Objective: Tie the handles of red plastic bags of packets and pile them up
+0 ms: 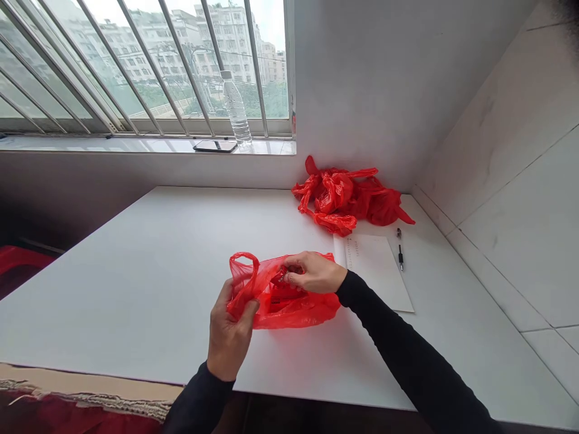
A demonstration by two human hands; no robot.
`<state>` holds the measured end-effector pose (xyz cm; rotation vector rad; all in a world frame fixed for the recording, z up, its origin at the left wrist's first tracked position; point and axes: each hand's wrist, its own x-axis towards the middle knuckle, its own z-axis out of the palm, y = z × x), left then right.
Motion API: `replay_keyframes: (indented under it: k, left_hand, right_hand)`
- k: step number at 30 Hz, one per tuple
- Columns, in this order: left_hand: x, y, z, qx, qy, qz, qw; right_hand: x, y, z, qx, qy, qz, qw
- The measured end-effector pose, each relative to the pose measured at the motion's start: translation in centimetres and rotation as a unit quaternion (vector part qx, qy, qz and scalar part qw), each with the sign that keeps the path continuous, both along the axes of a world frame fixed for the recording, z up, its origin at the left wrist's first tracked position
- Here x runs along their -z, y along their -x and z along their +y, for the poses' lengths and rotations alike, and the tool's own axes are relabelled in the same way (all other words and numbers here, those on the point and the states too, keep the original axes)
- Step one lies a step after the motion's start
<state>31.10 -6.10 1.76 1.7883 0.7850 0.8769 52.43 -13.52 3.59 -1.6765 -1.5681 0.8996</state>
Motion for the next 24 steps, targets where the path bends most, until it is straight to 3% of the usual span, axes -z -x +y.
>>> replay_keyframes:
  k: [6,12,17,21,24]
  left_hand:
    - [-0.2,0.0,-0.1,0.000,-0.006,-0.001,1.000]
    - [0.1,-0.1,-0.1,0.008,-0.006,-0.002,1.000]
    - [0.3,0.1,-0.1,0.007,-0.007,-0.003,1.000]
    - [0.2,0.1,0.0,0.003,-0.017,0.000,1.000]
    - [0.1,-0.1,-0.1,-0.006,-0.016,0.001,1.000]
  right_hand:
    - [0.4,-0.3,0.2,-0.053,0.003,-0.068,0.996]
    - [1.4,0.6,0.5,0.001,0.012,-0.129,0.992]
    - [3.0,1.8,0.9,0.004,0.029,-0.189,0.982]
    - [2.1,1.8,0.8,-0.005,-0.002,-0.187,0.982]
    - [0.4,1.1,0.2,0.035,-0.039,-0.121,0.991]
